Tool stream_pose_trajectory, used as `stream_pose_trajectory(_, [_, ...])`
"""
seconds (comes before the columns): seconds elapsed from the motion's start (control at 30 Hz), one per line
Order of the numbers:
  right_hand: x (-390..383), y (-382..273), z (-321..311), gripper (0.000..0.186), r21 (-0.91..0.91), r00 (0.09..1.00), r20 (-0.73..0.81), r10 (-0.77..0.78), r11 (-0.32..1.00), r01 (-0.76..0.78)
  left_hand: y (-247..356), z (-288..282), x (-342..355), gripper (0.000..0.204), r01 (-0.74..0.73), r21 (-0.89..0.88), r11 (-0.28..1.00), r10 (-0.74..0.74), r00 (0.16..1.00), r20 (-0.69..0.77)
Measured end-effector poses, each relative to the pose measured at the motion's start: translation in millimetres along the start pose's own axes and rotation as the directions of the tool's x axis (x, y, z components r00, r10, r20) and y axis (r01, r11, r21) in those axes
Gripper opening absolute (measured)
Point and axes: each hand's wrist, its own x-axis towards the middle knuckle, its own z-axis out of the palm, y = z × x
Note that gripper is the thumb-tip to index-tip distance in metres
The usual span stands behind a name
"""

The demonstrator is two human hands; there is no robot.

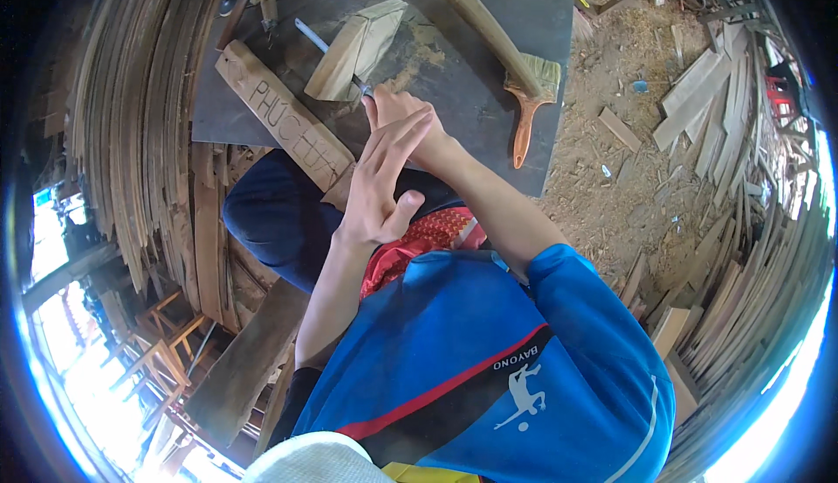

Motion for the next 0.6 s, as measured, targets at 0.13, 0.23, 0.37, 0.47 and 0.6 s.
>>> stream_pose_trajectory(0.13, [1.9, 3.7, 7.7, 0.036, -0.017, 0.999, -0.047, -0.028, 0.999, 0.027, 7.0, -6.0, -8.4, 0.071, 0.065, -0.282, 0.957, -0.077, 0.996, -0.033])
stream_pose_trajectory(0.23, [1.4, 9.5, 9.8, 0.033, 0.016, 0.978, -0.116, -0.174, 0.984, 0.177, -0.7, -20.0, -24.6, 0.077, 0.222, -0.580, 0.784, -0.389, 0.904, -0.179])
stream_pose_trajectory(0.37, [0.1, 2.7, 4.7, 0.036, 0.002, 0.998, -0.045, -0.053, 0.999, 0.053, -4.4, -55.6, -3.5, 0.071, 0.047, -0.932, 0.358, -0.685, 0.692, -0.228])
stream_pose_trajectory(0.47, [1.4, -0.9, 0.9, 0.035, -0.010, 0.999, -0.010, -0.040, 0.999, 0.040, -13.8, -69.1, 6.5, 0.066, 0.138, -0.907, 0.397, -0.810, 0.517, -0.276])
stream_pose_trajectory(0.6, [1.7, -0.9, 0.9, 0.035, -0.026, 0.999, -0.003, -0.052, 0.998, 0.051, -28.7, -85.4, 10.4, 0.055, 0.021, -0.960, 0.281, -0.840, 0.489, -0.235])
